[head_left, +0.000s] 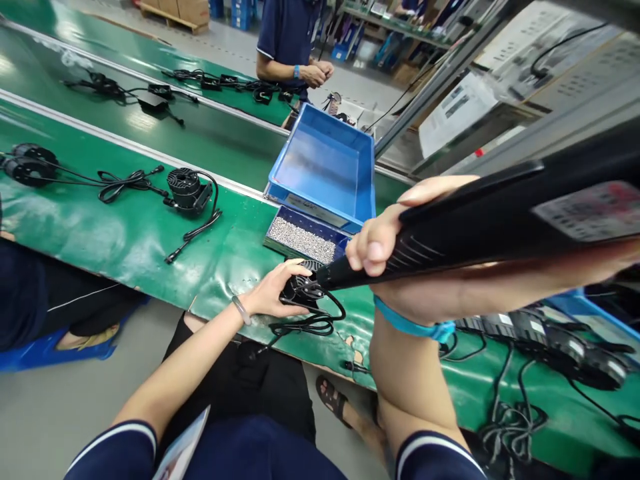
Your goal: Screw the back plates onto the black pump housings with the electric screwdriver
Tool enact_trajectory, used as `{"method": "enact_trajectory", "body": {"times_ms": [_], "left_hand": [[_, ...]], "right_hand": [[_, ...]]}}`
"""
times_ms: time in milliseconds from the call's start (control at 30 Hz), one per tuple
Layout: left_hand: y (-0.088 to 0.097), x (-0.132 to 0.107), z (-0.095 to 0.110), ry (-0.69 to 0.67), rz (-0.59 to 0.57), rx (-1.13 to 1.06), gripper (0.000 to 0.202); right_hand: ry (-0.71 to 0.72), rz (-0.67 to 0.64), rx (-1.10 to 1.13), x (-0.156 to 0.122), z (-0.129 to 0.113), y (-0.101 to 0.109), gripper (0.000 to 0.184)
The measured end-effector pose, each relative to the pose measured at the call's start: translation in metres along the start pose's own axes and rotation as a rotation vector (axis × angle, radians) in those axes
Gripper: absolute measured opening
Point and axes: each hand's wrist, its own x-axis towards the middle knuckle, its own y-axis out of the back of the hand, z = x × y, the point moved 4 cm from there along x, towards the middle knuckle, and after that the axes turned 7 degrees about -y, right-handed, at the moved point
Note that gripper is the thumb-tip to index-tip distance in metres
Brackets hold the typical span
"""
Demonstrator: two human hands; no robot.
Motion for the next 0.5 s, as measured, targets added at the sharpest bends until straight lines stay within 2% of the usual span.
{"method": "enact_trajectory", "body": {"times_ms": [67,133,333,500], "left_hand": [[-0.001,0.002,0.002,-0.016,0.013,-0.017,0.077],[-0.001,0.003,0.004,-0.011,0.020,-0.021,0.077],[-0.004,0.004,0.009,0.009,0.016,0.011,0.073],[-0.005,0.004,0.012,-0.007,0.011,0.040,0.070]], "right_hand": [[-0.008,-0.028,0.015,0.001,0.008,-0.001,0.066],[-0.022,-0.036,0.027,0.001,0.013,0.001,0.064],[-0.004,-0.071,0.097,-0.002,0.019,0.003,0.040],[-0.021,-0.128,0.108,-0.004,0.020,-0.002,0.029]]}}
